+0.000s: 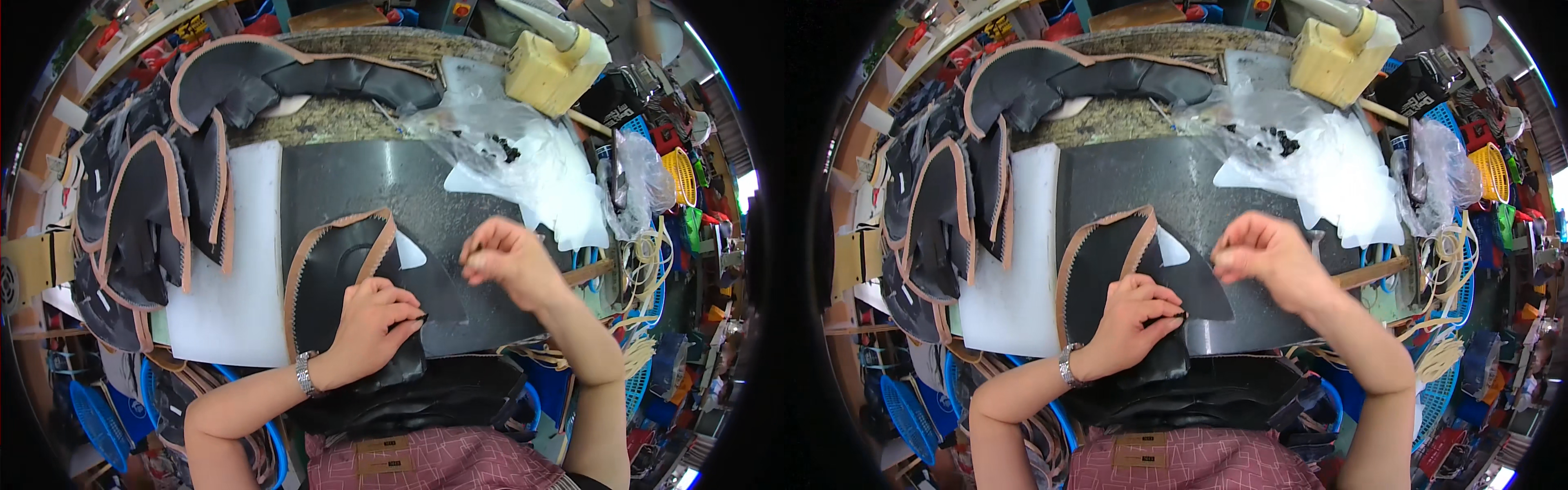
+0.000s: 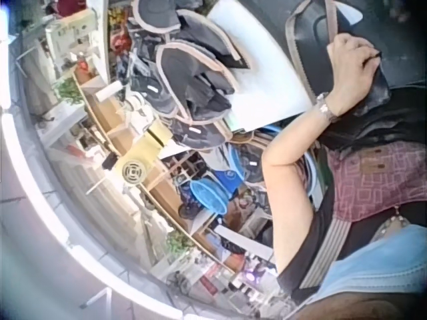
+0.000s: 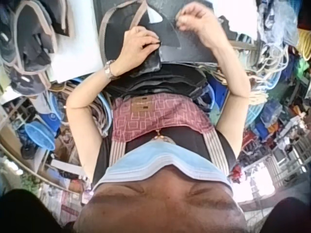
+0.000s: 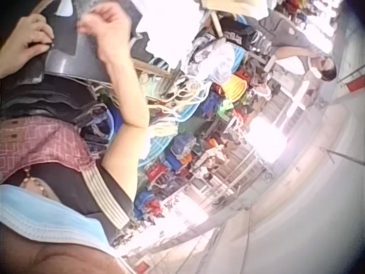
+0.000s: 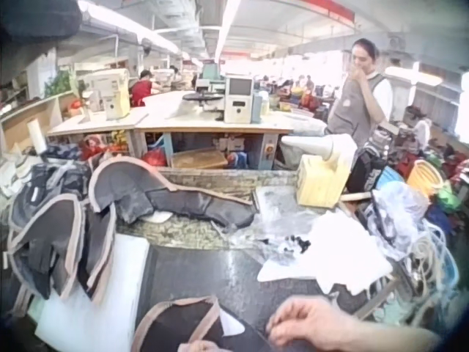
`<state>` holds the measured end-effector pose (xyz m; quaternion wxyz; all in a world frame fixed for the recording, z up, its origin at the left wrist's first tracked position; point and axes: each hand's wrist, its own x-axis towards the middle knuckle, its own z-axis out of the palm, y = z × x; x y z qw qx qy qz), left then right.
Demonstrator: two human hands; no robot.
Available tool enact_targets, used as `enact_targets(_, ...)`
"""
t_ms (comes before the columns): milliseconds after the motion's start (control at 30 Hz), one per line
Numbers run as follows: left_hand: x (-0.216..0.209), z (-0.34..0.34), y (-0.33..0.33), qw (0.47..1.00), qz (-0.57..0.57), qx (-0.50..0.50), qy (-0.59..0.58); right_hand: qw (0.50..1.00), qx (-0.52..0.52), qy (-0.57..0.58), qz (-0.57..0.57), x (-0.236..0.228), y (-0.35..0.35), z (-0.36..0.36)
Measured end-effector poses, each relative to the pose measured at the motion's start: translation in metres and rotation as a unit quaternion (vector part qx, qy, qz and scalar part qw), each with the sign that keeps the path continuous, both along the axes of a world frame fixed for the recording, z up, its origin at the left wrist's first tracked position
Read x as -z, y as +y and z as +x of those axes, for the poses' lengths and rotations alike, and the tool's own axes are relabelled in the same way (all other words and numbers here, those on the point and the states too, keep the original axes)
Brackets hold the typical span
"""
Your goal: The person uses a hammer and a metal punch to drive fasteners into the sole of a black shoe. They then attach a zipper to the shoe's upper and insert a dark fabric lining into the shoe. The person continues to secure the zipper and lining using small black fasteners.
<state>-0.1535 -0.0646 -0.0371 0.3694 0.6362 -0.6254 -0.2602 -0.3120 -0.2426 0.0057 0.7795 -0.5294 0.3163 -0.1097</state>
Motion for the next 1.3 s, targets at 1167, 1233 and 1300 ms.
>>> enact_targets(1167, -0.003, -0.002, -0.004, 0.994, 0.03, -0.065, 0.083, 0.707, -0.025, -0.063, -0.704, 0.049, 0.079, -0.004)
enact_targets(1233, 0.002, -0.003, -0.005, 0.996, 0.014, -0.058, 0.071, 0.617, -0.041, -0.08, -0.782, 0.039, 0.086, -0.005)
enact_targets(1300, 0.003, -0.004, -0.002, 0.998, -0.008, -0.037, 0.05, 0.556, -0.081, -0.153, -0.813, 0.036, 0.096, -0.012)
